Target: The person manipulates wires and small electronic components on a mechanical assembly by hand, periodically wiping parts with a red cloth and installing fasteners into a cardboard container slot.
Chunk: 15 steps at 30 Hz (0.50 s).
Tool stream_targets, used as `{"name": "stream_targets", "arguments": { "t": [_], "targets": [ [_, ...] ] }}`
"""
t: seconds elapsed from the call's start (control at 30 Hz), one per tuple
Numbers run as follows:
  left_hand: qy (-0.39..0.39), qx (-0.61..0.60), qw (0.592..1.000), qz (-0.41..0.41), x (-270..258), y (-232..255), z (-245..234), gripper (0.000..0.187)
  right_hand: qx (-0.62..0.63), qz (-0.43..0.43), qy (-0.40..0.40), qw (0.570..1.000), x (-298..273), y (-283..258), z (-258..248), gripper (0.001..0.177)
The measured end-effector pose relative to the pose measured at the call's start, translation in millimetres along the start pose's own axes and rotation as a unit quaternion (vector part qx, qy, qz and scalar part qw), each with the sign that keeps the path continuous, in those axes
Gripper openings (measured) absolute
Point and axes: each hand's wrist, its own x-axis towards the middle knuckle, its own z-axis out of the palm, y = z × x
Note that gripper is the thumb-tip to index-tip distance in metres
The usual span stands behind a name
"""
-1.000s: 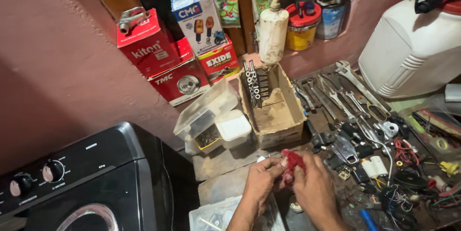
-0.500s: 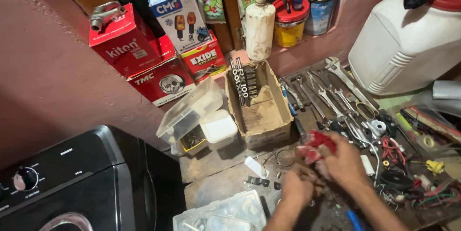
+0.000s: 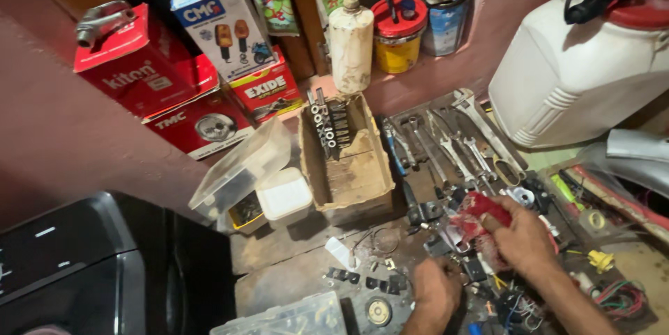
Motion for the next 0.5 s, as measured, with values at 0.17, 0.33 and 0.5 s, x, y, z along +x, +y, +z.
{"name": "stream_targets", "arguments": {
  "t": [0.17, 0.33, 0.5],
  "targets": [
    [0.025, -0.032, 0.999, 0.035, -1, -9, 7, 0.004, -0.017, 0.036, -0.038, 0.998, 2, 2, 1, 0.042],
    [0.040, -0.032, 0.999, 0.000, -4, -9, 7, 0.008, -0.009, 0.036, -0.063, 0.997, 3, 1, 10, 0.043],
    [0.045, -0.046, 0.997, 0.041, -7, -1, -4, 0.005, 0.093, 0.044, -0.128, 0.986, -6, -7, 28, 0.035]
  ]
}}
